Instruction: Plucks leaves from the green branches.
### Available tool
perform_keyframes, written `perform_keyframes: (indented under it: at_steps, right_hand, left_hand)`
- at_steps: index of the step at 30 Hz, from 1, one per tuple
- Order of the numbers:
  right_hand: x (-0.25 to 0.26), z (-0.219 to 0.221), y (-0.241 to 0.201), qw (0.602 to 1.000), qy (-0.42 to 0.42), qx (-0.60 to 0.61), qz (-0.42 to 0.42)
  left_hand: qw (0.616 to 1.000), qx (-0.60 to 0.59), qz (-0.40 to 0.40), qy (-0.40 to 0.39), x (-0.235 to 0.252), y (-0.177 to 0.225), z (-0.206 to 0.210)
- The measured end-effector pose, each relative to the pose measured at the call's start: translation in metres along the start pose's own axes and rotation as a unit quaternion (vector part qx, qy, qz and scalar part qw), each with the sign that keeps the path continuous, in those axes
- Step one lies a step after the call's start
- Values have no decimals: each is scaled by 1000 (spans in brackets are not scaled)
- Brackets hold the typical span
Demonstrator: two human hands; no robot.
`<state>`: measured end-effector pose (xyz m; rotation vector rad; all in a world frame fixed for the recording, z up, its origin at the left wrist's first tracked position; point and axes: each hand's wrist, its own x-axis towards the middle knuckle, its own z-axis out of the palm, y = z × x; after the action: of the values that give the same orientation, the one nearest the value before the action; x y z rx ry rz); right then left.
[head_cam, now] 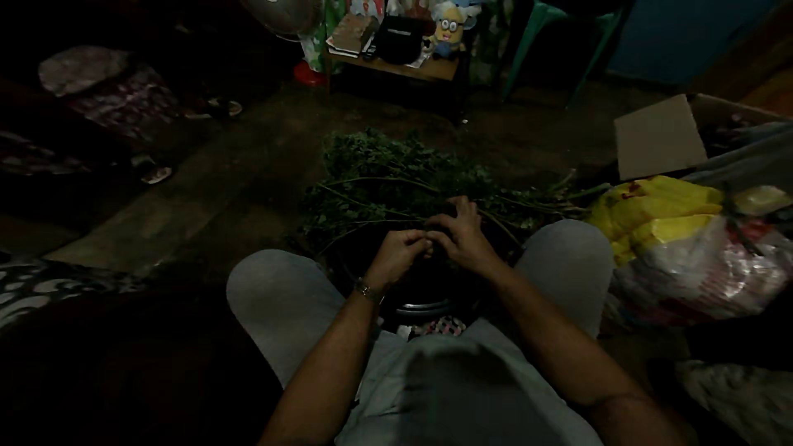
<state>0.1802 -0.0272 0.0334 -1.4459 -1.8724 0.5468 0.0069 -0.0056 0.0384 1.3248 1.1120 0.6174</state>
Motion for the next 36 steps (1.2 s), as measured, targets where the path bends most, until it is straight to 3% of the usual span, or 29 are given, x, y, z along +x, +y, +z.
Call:
perform_keyframes:
  at_steps: [5,9,13,15,20,24,29,33,36]
  right_hand:
    - [1,4,-3,994,40,82,59]
    - [2,-3,2,989,126,65,37]
    - [4,-25,7,981,149,60,106]
    - [5,-34,9,980,120,54,148]
    - [7,-35,11,983,-14,97,158]
    - [7,-30,-2,970,-61,128,200]
    - [8,-25,-13,947,-44,174,266]
    - [7,-24,-6,968,12,107,227]
    - [8,-26,-6,969,-26,110,221]
  left_hand:
    - [1000,-27,-4,-11,0,-1,1]
    - [998,-56,9,-11,4,-12,3]
    - [994,-106,15,9,2,-8,3]
    - [993,-119,18,18,1,-6,3]
    - [997,-65,15,29,-1,-1,-2]
    - [999,-26,19,15,-2,-1,-3]
    - [1000,-24,12,15,-4,1,-2]
    - [999,-20,28,21,-2,-2,-4]
    - [999,-30,17,18,-3,2,-4]
